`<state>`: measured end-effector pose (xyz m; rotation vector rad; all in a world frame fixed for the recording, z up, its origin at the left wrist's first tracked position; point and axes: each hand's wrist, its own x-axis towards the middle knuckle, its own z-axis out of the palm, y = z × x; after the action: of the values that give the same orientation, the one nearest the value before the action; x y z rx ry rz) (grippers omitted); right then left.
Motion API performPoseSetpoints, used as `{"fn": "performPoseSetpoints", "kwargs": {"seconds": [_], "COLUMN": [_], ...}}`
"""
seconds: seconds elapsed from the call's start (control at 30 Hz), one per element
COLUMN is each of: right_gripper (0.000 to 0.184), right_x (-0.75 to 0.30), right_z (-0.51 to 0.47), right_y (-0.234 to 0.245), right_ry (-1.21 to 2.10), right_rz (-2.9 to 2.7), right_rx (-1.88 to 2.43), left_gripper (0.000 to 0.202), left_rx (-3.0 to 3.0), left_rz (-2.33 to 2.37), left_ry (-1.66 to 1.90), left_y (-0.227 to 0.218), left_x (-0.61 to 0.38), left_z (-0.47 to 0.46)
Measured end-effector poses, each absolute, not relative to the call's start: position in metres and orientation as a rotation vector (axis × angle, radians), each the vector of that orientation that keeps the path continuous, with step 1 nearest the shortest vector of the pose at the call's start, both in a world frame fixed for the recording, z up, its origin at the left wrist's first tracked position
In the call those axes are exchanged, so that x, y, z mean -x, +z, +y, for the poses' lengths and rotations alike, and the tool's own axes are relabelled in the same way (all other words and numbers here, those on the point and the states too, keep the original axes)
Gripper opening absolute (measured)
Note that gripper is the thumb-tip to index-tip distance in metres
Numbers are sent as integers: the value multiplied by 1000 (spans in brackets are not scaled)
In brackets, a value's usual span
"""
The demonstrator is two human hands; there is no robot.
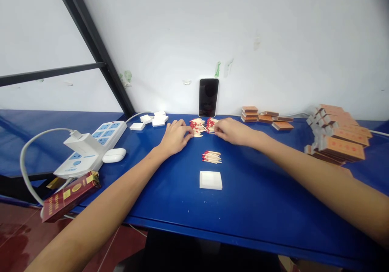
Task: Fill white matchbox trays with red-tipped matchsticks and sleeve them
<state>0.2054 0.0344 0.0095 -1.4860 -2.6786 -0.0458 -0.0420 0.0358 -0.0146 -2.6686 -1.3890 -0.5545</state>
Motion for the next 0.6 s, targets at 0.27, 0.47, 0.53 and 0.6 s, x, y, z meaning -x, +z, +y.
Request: {"fn": "performPoseSetpoints", "kwargs": {"seconds": [0.27,0.47,0.53,0.6], "right_gripper": [21,14,14,16], "right_x": [-203,-206,-207,-208], "right_z": [34,37,38,40], "right_y": [10,7,5,4], "right_ry": [51,75,101,110], "right_rz": [-2666,-2573,-2568,-2571], "right_rx": [1427,1383,1370,1353], "left_gripper": [28,33,31,27], "left_rx": [2558,2555,2606,2678], "left_rz": [-1109,-927,-943,-1009], "left_ry": [-361,-296,-318,-391], "left_y": [-8,-4,-6,-8], "left_x": [40,39,35,27], "left_z": [30,27,25,23]}}
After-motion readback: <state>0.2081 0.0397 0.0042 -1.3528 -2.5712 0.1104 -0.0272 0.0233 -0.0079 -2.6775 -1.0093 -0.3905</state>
